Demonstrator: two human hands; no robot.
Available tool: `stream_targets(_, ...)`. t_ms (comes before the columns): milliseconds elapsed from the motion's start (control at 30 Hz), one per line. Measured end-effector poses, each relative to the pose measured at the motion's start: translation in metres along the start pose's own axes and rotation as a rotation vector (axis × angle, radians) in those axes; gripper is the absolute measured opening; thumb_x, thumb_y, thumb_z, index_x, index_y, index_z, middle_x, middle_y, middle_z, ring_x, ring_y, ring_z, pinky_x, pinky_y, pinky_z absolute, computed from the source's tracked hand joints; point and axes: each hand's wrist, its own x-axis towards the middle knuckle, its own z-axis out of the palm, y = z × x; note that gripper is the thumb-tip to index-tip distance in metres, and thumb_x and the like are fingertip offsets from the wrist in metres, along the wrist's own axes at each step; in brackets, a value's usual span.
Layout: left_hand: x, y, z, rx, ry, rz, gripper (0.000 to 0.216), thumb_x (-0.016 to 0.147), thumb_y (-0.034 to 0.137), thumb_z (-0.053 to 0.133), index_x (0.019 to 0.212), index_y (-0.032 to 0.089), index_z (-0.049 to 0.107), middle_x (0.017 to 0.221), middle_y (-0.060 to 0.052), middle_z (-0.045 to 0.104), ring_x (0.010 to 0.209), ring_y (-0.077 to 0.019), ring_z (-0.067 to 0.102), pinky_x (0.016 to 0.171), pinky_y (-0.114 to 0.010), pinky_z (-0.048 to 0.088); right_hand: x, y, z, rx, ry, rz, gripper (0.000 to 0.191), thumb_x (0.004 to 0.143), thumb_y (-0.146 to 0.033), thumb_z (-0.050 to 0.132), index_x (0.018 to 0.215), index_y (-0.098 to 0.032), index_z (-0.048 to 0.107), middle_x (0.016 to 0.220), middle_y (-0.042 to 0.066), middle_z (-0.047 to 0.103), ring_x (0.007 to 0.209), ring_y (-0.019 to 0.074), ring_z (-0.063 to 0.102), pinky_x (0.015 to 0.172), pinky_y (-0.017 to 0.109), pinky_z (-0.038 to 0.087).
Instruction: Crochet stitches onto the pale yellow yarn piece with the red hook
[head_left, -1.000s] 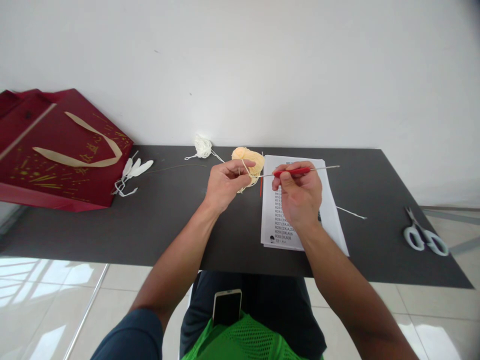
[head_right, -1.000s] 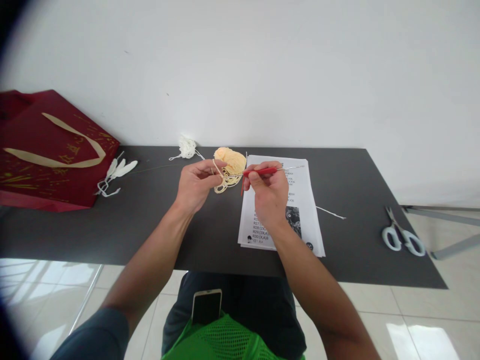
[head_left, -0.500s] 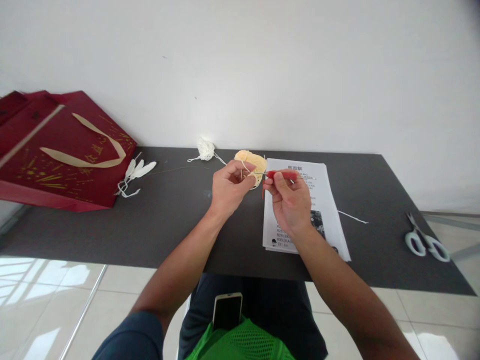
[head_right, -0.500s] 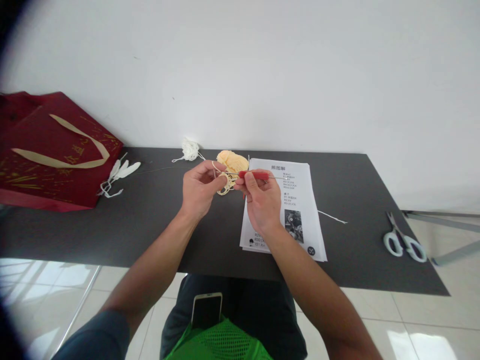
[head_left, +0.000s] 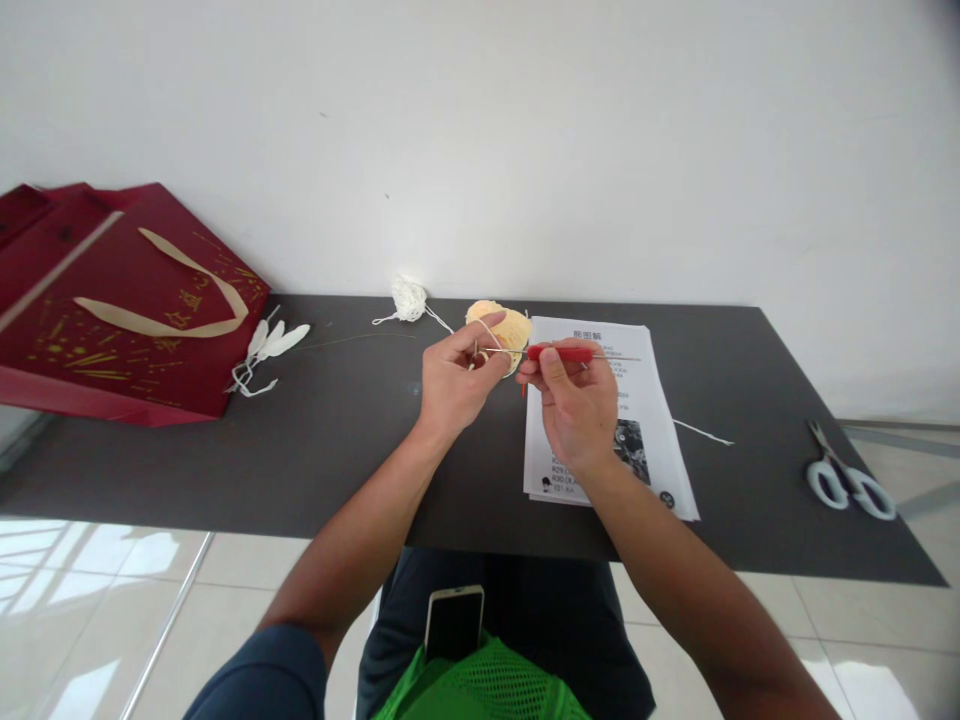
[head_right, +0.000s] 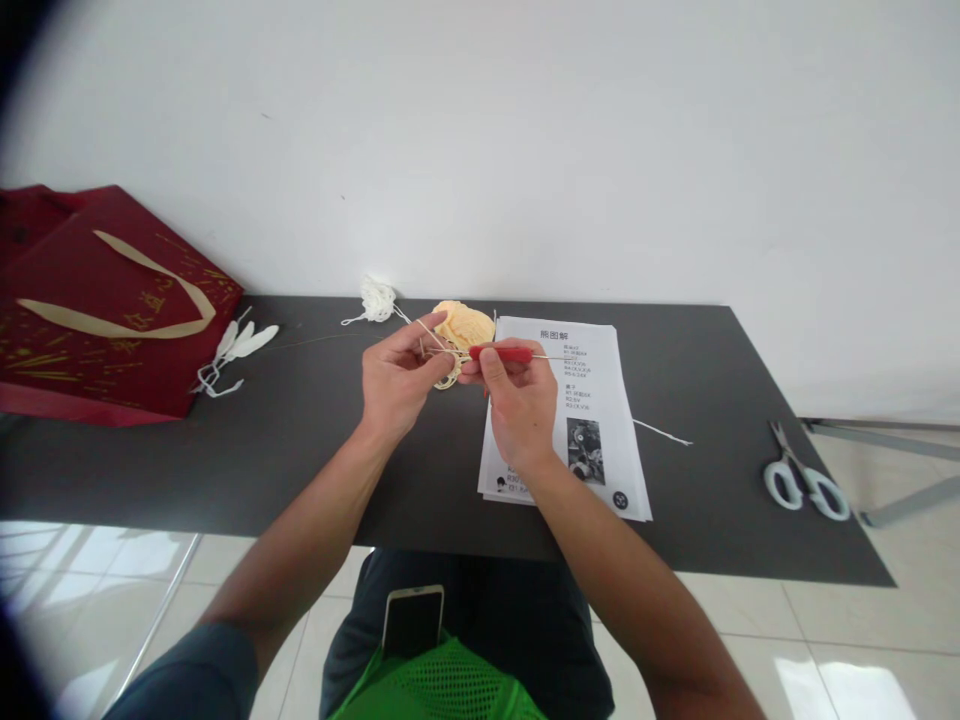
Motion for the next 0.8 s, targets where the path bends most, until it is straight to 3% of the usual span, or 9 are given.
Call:
stream_targets(367, 0.001, -0.002, 0.0, -0.208, 0.015, -0.05, 0.036, 0.071, 0.022, 0.087, 0.107, 0.027, 0.081, 0.083, 0.001, 0.074, 0.073, -0.0103, 0.065, 0.074, -0.027, 0.052, -0.004, 0.003, -0.002, -0.103, -0.006, -0.084, 0.017, 0.087, -0.029, 0.078, 0.103, -0.028, 0.073, 0.09, -0.002, 0.081, 0.072, 0.0139, 0.076, 0.072, 0.033, 0.069)
stream_targets(633, 0.004, -0.001, 0.002, -0.437, 0.052, -0.279, 0.043, 0.068, 0.021, 0.089, 0.109, 0.023, 0.077, 0.079, 0.003, 0.072, 0.076, -0.0094, 0.068, 0.085, -0.027, 0.052, -0.021, 0.007, -0.005, -0.494, -0.113, -0.432, 0.023, 0.086, -0.021, 0.078, 0.103, -0.035, 0.082, 0.115, 0.0, 0.081, 0.099, 0.0227, 0.079, 0.096, 0.046, 0.067)
stream_targets(700, 0.005, 0.0, 0.002, -0.478, 0.033, -0.329, 0.044, 0.068, 0.021, 0.088, 0.11, 0.023, 0.076, 0.083, 0.002, 0.073, 0.077, -0.0092, 0.068, 0.084, -0.027, 0.053, -0.02, 0.008, -0.005, -0.491, -0.12, -0.435, 0.024, 0.085, -0.02, 0.078, 0.103, -0.036, 0.082, 0.116, 0.0, 0.081, 0.1, 0.023, 0.079, 0.096, 0.047, 0.068)
stream_targets(800, 0.006, 0.003, 0.001, -0.521, 0.017, -0.396, 0.043, 0.065, 0.02, 0.089, 0.107, 0.021, 0.077, 0.083, 0.001, 0.073, 0.074, -0.0098, 0.066, 0.079, -0.027, 0.053, -0.014, 0.009, -0.006, -0.384, -0.103, -0.302, 0.019, 0.085, -0.024, 0.079, 0.103, -0.032, 0.082, 0.11, 0.001, 0.082, 0.088, 0.0207, 0.079, 0.088, 0.044, 0.069)
